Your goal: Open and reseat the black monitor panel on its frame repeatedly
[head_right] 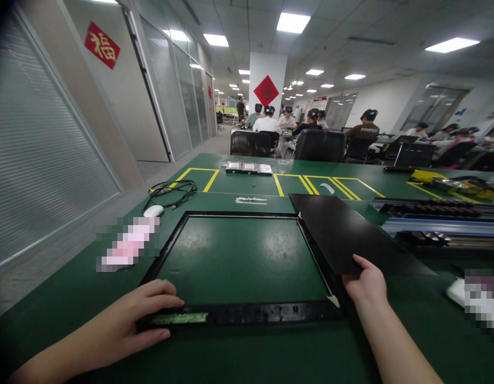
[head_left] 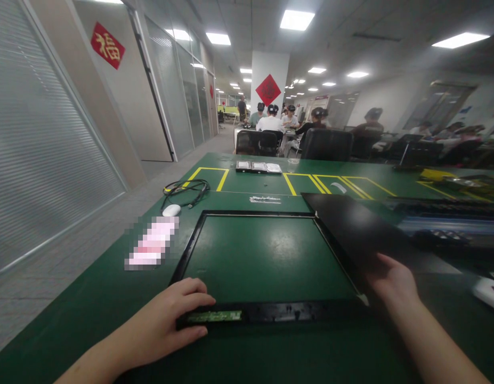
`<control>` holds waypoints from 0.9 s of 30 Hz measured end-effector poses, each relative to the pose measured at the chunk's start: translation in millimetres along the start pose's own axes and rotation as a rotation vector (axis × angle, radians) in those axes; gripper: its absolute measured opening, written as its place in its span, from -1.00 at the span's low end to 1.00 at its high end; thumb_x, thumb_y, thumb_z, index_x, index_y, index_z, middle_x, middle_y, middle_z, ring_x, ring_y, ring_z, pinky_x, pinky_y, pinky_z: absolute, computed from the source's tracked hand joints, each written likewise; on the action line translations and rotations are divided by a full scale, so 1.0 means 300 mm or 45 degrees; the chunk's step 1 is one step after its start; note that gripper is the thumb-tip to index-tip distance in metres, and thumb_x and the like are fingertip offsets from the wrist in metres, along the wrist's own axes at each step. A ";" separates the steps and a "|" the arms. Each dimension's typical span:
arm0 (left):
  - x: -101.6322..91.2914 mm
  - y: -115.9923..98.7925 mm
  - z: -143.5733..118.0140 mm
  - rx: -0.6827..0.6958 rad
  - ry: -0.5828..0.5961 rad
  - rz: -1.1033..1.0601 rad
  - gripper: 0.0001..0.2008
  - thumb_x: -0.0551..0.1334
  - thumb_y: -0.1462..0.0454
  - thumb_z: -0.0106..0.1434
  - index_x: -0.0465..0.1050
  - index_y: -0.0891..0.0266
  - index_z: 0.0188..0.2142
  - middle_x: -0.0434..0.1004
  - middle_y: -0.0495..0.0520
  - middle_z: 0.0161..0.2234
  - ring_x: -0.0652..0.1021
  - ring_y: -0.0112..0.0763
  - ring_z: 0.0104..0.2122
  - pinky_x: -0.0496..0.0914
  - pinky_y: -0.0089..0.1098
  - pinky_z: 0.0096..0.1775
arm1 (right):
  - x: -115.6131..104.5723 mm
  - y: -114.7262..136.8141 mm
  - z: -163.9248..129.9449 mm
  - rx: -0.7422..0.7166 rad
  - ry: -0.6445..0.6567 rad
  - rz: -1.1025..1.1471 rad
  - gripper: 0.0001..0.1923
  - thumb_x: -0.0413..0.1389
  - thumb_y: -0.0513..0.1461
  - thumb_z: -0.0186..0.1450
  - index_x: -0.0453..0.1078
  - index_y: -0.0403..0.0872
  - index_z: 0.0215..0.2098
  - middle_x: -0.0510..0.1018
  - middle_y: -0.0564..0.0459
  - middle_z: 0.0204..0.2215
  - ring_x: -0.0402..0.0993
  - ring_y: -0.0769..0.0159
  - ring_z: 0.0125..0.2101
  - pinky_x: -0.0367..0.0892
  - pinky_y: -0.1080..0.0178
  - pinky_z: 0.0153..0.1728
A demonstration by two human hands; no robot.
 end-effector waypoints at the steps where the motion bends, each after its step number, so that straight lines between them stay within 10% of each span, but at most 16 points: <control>1: -0.001 -0.002 0.001 0.006 0.009 -0.012 -0.66 0.27 0.15 0.26 0.53 -0.02 0.04 0.55 0.08 -0.06 0.56 -0.19 -0.13 0.47 -0.30 -0.10 | -0.001 0.000 0.003 0.005 0.002 -0.002 -0.78 0.02 -0.46 0.23 0.41 -0.08 -0.33 0.55 0.12 -0.48 0.51 0.38 -0.52 0.57 0.31 -0.44; 27: -0.008 -0.034 0.007 0.052 0.053 0.012 -0.72 0.23 0.21 0.30 0.57 0.01 -0.02 0.52 0.09 -0.11 0.53 -0.20 -0.17 0.46 -0.26 -0.13 | -0.010 0.003 0.023 -0.017 0.012 -0.039 -0.73 0.02 -0.47 0.20 0.42 -0.05 -0.27 0.57 0.10 -0.43 0.52 0.34 -0.52 0.59 0.21 -0.41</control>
Point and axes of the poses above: each hand's wrist, its own z-axis towards the middle knuckle, its own x-axis out of the palm, y = z × x, the point moved 5 cm from there along z, towards the middle knuckle
